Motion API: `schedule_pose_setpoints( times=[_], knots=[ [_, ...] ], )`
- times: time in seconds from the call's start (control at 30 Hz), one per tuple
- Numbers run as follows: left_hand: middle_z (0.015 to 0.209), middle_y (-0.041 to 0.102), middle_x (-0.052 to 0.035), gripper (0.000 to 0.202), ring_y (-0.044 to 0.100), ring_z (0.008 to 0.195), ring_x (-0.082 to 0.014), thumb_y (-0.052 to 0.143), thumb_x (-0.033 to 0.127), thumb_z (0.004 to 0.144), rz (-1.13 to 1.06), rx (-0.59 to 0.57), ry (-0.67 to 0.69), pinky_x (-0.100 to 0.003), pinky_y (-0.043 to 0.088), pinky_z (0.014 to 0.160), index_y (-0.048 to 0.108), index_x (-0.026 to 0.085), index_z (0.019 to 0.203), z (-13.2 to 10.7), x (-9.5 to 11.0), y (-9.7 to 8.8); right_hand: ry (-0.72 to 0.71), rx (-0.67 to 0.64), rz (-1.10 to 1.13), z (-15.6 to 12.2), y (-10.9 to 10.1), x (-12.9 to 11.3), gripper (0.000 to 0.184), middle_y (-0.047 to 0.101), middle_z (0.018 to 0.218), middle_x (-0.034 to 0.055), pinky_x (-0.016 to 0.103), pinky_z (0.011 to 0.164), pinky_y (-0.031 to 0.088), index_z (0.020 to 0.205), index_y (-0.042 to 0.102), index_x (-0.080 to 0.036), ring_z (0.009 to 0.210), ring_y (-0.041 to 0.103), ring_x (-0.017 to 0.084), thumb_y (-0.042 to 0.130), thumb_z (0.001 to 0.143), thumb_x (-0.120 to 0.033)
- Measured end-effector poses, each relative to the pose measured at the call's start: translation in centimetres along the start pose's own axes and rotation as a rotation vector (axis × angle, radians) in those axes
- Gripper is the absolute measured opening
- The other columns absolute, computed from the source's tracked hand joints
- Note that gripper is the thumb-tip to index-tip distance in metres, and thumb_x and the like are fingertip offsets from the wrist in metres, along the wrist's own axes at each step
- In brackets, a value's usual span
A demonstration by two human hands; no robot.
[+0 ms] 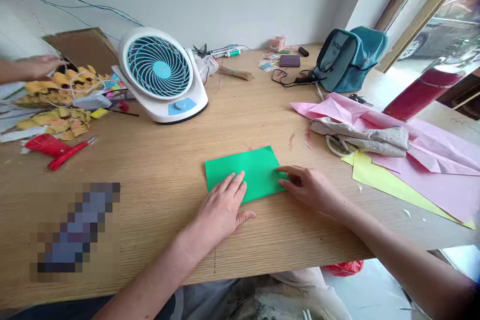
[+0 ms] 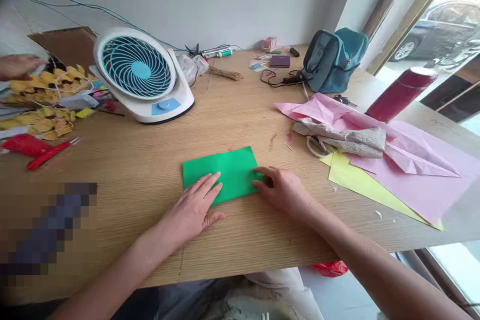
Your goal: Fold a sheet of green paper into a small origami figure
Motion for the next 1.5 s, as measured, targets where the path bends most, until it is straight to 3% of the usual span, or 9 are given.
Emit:
schedule_pose_setpoints(
  times=[0.13,0.3,0.57,0.77,1.17,1.23,1.33,1.43,1.5],
  knots=[
    [0.164,0.037,-0.0169,0.075,0.05,0.137,-0.0385,0.063,0.061,0.091,0.044,0.007,-0.037,-0.053,0.05,0.105,0.051,0.014,0.149,1.2,0.7,-0.1,0.005,-0.001,-0.012,-0.1,-0.1,0.2,0.043,0.07,0.08,0.0045,0.031,0.065,0.04,0.129,0.07,-0.02,0.066,0.058,0.019,0.055,0.095,-0.043],
    [0.164,0.039,-0.0129,0.081,0.052,0.133,-0.0393,0.06,0.064,0.091,0.078,0.032,-0.053,-0.056,0.052,0.099,0.036,0.028,0.16,1.5,1.0,0.1,-0.01,0.029,-0.044,-0.1,-0.2,0.1,0.042,0.069,0.078,0.0036,0.03,0.062,0.039,0.127,0.072,-0.021,0.063,0.057,0.018,0.056,0.095,-0.042],
    [0.167,0.033,-0.0132,0.078,0.035,0.15,-0.0416,0.056,0.062,0.094,0.017,0.021,-0.079,-0.064,0.036,0.117,0.035,0.027,0.16,1.3,0.7,1.0,-0.011,0.047,-0.083,-0.1,-0.1,-0.1,0.041,0.07,0.078,0.0035,0.03,0.062,0.041,0.127,0.072,-0.022,0.063,0.059,0.018,0.056,0.095,-0.041],
    [0.169,0.027,-0.0141,0.077,0.028,0.153,-0.0441,0.059,0.057,0.095,-0.017,0.015,-0.103,-0.071,0.032,0.117,0.033,0.027,0.161,1.4,0.6,1.3,-0.032,0.052,-0.1,-0.1,0.0,0.1,0.042,0.071,0.08,0.0045,0.03,0.062,0.042,0.128,0.071,-0.021,0.065,0.06,0.019,0.055,0.096,-0.043],
    [0.171,0.022,-0.0127,0.072,0.024,0.155,-0.0433,0.053,0.055,0.099,-0.064,0.049,-0.119,-0.074,0.029,0.117,0.03,0.028,0.161,1.3,0.5,1.6,-0.065,0.079,-0.199,-0.5,-0.2,-0.1,0.042,0.071,0.089,0.0056,0.032,0.066,0.048,0.131,0.067,-0.021,0.072,0.065,0.02,0.059,0.097,-0.044],
    [0.171,0.021,-0.0122,0.072,0.023,0.155,-0.043,0.052,0.056,0.099,-0.068,0.046,-0.125,-0.074,0.028,0.117,0.03,0.029,0.161,1.3,0.5,1.7,-0.12,0.17,-0.29,-1.0,-0.4,-1.0,0.042,0.071,0.099,0.0112,0.037,0.073,0.052,0.131,0.066,-0.018,0.082,0.067,0.024,0.054,0.1,-0.043],
    [0.172,0.019,-0.0114,0.072,0.02,0.156,-0.0426,0.052,0.056,0.099,-0.066,0.029,-0.126,-0.074,0.026,0.118,0.028,0.029,0.162,1.3,0.4,2.1,-0.322,0.276,-0.411,-2.5,0.4,-4.2,0.047,0.067,0.126,0.0211,0.05,0.095,0.051,0.135,0.063,-0.012,0.11,0.064,0.033,0.046,0.104,-0.042],
    [0.173,0.016,-0.0099,0.07,0.015,0.158,-0.0407,0.046,0.052,0.102,-0.074,0.018,-0.131,-0.072,0.022,0.12,0.025,0.026,0.163,1.2,0.2,2.5,-0.618,0.12,-0.368,-4.1,3.8,-8.1,0.066,0.044,0.159,0.0222,0.057,0.121,0.032,0.15,0.047,-0.005,0.148,0.039,0.036,0.044,0.104,-0.051],
    [0.173,0.014,-0.0096,0.07,0.012,0.159,-0.0389,0.043,0.048,0.103,-0.074,0.012,-0.143,-0.069,0.019,0.123,0.022,0.02,0.164,1.1,0.1,2.7,-0.695,0.034,-0.333,-4.7,5.9,-9.6,0.079,0.032,0.165,0.0251,0.054,0.126,0.026,0.155,0.035,0.003,0.156,0.025,0.035,0.041,0.103,-0.056]
  ],
)
Point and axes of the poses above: each hand's wrist, its own z-axis towards the middle knuckle, its own y-axis out of the palm, x = y × z, the point moved 5 cm from there along z, towards the middle knuckle
